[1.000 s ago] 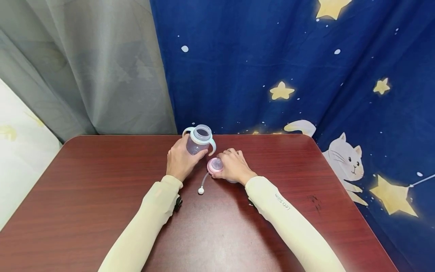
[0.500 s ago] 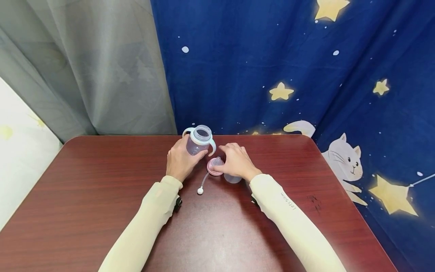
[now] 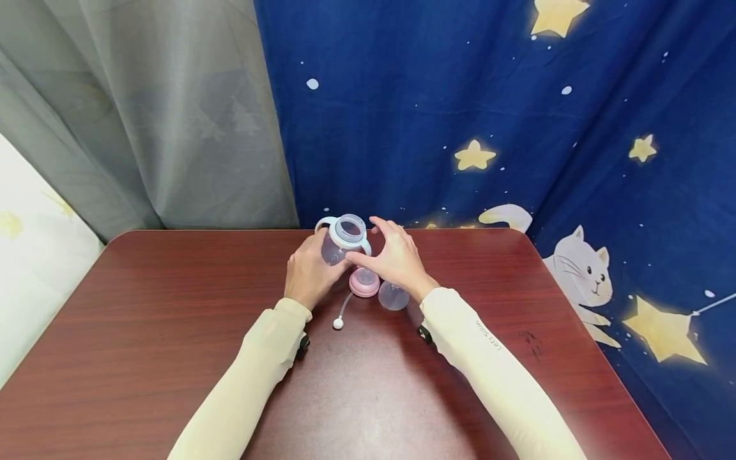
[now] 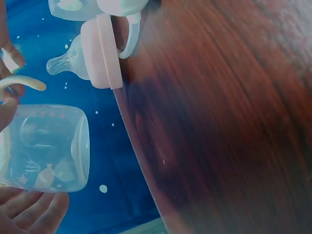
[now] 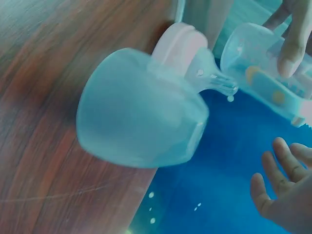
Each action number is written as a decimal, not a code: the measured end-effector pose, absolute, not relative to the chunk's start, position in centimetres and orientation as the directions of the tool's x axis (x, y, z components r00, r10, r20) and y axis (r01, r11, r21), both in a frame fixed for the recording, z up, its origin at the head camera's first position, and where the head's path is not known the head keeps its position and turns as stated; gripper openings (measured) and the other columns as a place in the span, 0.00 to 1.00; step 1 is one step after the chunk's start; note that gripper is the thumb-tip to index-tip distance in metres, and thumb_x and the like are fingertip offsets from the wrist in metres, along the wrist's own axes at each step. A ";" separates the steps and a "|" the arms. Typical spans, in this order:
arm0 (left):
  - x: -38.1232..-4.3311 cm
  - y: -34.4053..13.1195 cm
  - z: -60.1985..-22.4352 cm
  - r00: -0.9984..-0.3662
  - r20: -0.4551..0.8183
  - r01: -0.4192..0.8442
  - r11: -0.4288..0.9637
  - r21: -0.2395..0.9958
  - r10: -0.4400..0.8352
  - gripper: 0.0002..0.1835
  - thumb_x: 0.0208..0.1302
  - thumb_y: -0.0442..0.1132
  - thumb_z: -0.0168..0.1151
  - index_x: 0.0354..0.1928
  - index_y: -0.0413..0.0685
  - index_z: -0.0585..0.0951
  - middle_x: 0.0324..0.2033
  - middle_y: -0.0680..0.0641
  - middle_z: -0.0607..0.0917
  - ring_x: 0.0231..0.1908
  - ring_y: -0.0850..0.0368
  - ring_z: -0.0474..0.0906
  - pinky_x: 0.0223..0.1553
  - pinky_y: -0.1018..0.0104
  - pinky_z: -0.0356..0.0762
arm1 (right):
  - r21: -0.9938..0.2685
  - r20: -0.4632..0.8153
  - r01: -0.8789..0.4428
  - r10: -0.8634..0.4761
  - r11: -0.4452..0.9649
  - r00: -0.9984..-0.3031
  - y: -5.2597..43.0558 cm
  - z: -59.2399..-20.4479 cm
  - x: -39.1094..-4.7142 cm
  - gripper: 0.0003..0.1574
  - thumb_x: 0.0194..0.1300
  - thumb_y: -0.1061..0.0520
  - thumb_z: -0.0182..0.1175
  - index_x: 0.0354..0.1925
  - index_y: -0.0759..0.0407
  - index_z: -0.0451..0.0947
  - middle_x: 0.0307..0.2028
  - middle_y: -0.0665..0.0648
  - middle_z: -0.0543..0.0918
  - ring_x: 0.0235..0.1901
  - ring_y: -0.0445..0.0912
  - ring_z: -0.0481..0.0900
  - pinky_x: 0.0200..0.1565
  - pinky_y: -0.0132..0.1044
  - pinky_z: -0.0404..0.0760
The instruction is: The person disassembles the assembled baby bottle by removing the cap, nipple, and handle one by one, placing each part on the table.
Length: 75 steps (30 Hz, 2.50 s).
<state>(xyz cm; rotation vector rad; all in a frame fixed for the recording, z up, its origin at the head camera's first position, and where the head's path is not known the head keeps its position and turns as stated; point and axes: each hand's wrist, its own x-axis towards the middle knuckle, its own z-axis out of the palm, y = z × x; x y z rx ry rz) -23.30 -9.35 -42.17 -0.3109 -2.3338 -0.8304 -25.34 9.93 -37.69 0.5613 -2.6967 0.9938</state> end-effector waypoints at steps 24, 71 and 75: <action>-23.5 -9.2 -42.2 -0.723 0.686 0.479 0.770 0.420 0.075 0.32 0.50 0.48 0.77 0.54 0.38 0.77 0.41 0.38 0.84 0.40 0.42 0.82 0.41 0.46 0.81 | -0.586 0.326 -0.406 -0.255 0.701 -0.910 8.9 -37.5 -25.4 0.46 0.49 0.32 0.73 0.60 0.54 0.76 0.50 0.51 0.79 0.51 0.48 0.74 0.53 0.48 0.74; -24.0 -10.5 -42.8 -0.822 0.569 0.360 0.770 0.526 -0.004 0.39 0.49 0.53 0.79 0.60 0.41 0.75 0.47 0.39 0.83 0.45 0.42 0.82 0.47 0.45 0.80 | -0.698 0.490 -0.466 -0.111 0.543 -0.864 12.5 -36.2 -23.5 0.40 0.45 0.39 0.79 0.53 0.57 0.81 0.37 0.51 0.80 0.35 0.51 0.78 0.32 0.37 0.75; -24.0 -10.6 -42.8 -0.830 0.557 0.340 0.770 0.539 -0.024 0.40 0.49 0.53 0.79 0.60 0.41 0.75 0.49 0.38 0.83 0.46 0.42 0.82 0.48 0.45 0.79 | -0.683 0.511 -0.496 -0.136 0.536 -0.849 12.9 -36.5 -23.2 0.38 0.44 0.41 0.81 0.51 0.55 0.82 0.35 0.50 0.80 0.35 0.49 0.78 0.33 0.37 0.74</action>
